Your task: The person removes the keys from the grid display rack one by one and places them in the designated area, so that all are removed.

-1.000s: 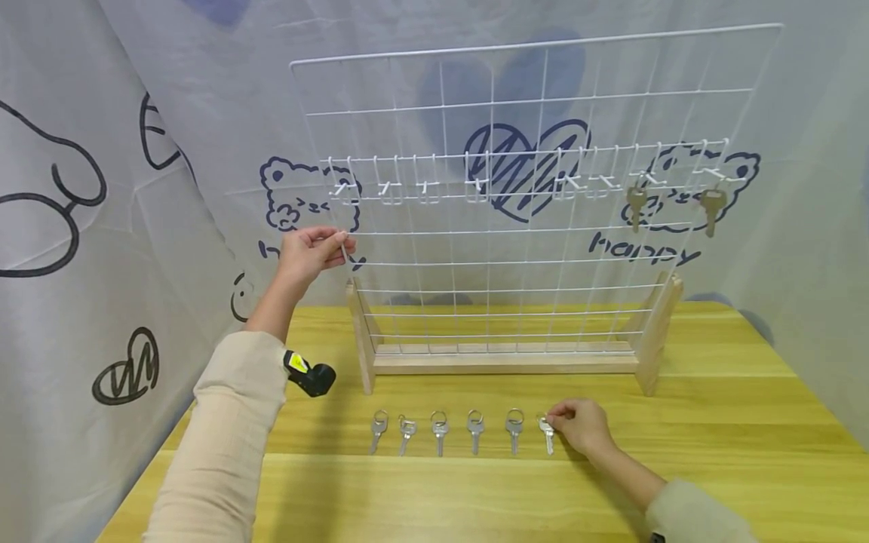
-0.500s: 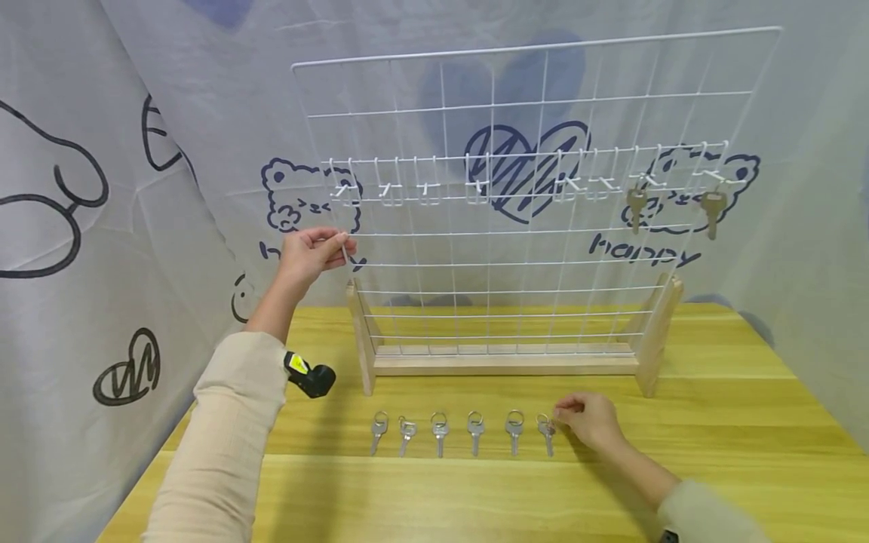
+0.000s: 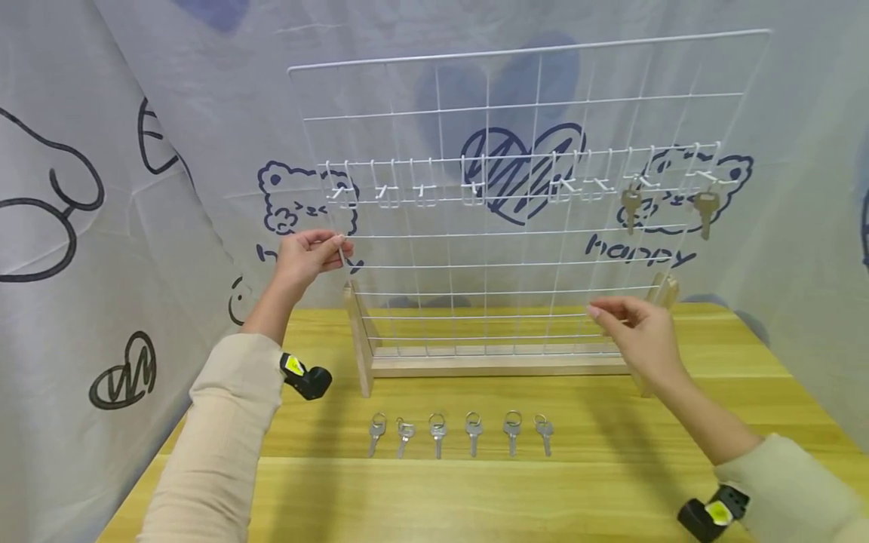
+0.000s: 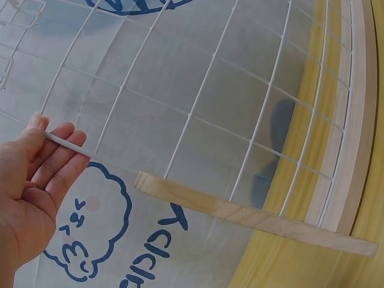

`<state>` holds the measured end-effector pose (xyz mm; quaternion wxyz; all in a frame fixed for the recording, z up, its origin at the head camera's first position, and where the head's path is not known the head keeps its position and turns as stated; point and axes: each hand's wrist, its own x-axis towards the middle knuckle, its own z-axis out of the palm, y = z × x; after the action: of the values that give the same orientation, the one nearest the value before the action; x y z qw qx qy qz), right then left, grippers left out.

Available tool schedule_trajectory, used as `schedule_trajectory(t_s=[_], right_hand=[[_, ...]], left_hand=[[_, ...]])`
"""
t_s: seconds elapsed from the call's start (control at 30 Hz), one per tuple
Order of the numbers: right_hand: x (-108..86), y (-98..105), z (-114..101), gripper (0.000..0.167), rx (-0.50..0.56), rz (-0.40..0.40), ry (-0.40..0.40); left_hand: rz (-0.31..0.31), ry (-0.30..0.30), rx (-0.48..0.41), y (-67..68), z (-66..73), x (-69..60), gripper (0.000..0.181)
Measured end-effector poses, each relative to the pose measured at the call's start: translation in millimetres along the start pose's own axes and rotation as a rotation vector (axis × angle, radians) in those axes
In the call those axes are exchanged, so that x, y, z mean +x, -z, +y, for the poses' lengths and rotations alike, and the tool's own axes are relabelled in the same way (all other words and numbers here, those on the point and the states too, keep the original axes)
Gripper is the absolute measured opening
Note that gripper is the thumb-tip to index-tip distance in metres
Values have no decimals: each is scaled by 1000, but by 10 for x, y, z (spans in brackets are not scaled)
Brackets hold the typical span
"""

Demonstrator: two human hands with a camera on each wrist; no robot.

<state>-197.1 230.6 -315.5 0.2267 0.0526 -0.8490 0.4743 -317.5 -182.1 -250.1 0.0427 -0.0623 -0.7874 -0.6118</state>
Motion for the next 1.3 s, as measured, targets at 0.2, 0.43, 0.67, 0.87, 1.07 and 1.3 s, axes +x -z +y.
schedule_trajectory(t_s=[0.2, 0.43, 0.67, 0.87, 1.07, 1.3], right_hand=[[190, 206, -229, 4, 87, 81, 10], [366, 333, -349, 20, 294, 166, -9], [531, 419, -489, 16, 504, 350, -67], [681, 515, -574, 18, 309, 359, -134], [797, 545, -600, 51, 164, 222, -205], [911, 515, -631, 39, 290, 220, -193]], left_hand=[[-8, 11, -11, -12, -19, 15, 37], [-13, -8, -15, -26, -37, 34, 37], [-18, -41, -24, -6, -52, 33, 30], [-38, -68, -75, 30, -54, 35, 38], [-47, -58, -60, 40, -53, 44, 34], [-39, -62, -55, 28, -58, 48, 6]])
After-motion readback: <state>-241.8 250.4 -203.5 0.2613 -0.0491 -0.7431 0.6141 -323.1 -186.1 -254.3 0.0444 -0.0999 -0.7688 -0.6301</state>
